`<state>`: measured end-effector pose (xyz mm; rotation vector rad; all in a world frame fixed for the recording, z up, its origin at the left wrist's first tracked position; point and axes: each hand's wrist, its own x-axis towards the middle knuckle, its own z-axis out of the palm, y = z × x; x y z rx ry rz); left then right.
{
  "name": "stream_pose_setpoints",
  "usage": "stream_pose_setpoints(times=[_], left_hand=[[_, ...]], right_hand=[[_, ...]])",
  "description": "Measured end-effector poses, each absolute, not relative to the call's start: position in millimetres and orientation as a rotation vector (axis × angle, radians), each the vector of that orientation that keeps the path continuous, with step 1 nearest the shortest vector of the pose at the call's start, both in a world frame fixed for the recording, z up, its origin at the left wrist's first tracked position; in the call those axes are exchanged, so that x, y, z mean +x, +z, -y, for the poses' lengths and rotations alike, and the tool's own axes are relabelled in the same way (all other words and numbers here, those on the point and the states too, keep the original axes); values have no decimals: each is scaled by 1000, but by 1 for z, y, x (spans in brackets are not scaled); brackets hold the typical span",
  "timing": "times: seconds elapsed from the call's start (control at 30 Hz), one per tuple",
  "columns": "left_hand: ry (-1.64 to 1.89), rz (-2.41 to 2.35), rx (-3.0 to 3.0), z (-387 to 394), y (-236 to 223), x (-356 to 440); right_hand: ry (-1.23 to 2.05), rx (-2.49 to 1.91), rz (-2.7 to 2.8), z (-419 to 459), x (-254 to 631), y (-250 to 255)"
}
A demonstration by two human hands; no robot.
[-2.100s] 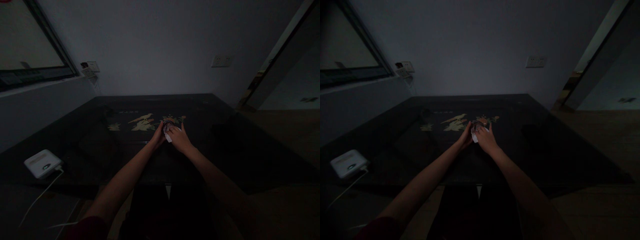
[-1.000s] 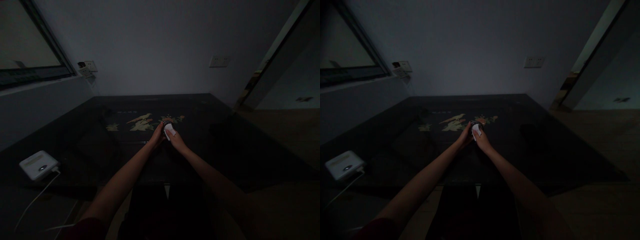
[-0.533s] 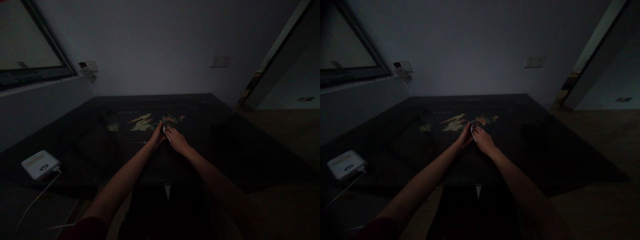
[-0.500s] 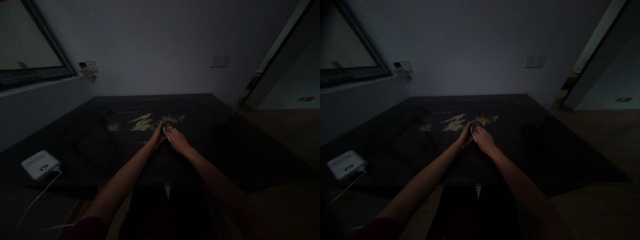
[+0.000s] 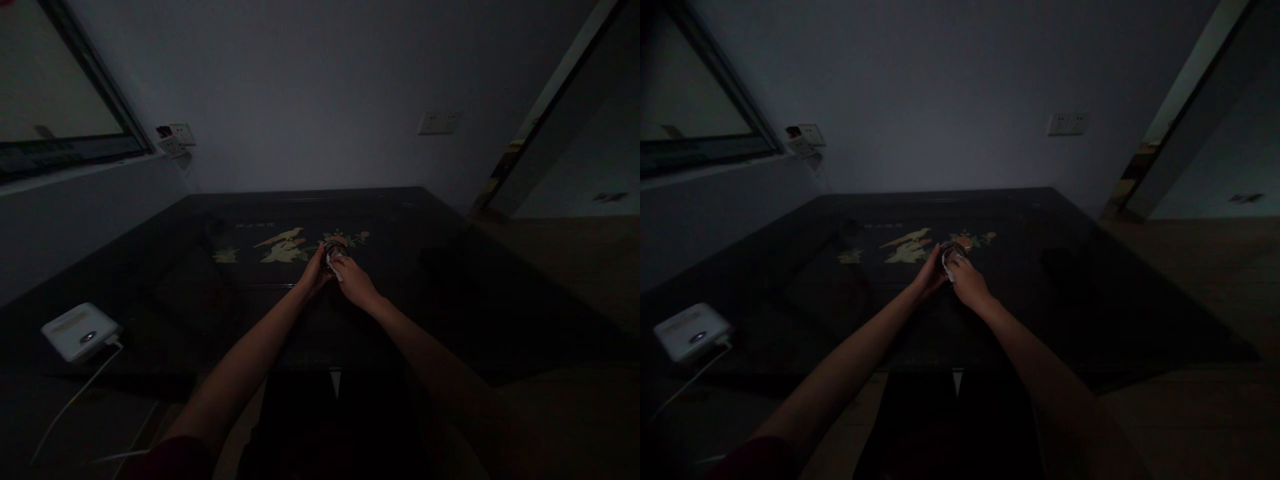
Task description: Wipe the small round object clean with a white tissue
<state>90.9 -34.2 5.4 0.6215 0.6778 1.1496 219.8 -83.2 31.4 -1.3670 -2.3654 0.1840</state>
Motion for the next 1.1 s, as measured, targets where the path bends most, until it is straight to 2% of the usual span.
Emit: stream_pose_setpoints(times=[0.17, 0.37, 0.47, 0.6, 0.87, 1.1], left_hand=[[1170, -680, 622, 35, 6, 91], [1153, -724, 623, 39, 12, 92], [1151, -789, 645, 41, 14, 94], [1161, -811, 663, 40, 13, 96], [1185, -644, 589, 37, 9, 90], [1153, -592, 565, 37, 12, 93]], right_hand=[[393, -1187, 2155, 70, 213, 11], [1092, -1068, 1610, 60, 205, -3], [1187, -1053, 1471, 59, 206, -3], [1014, -1109, 1569, 61, 210, 2], [295, -1197, 2366, 78, 220, 26], [-69, -1292, 2449, 84, 226, 40]])
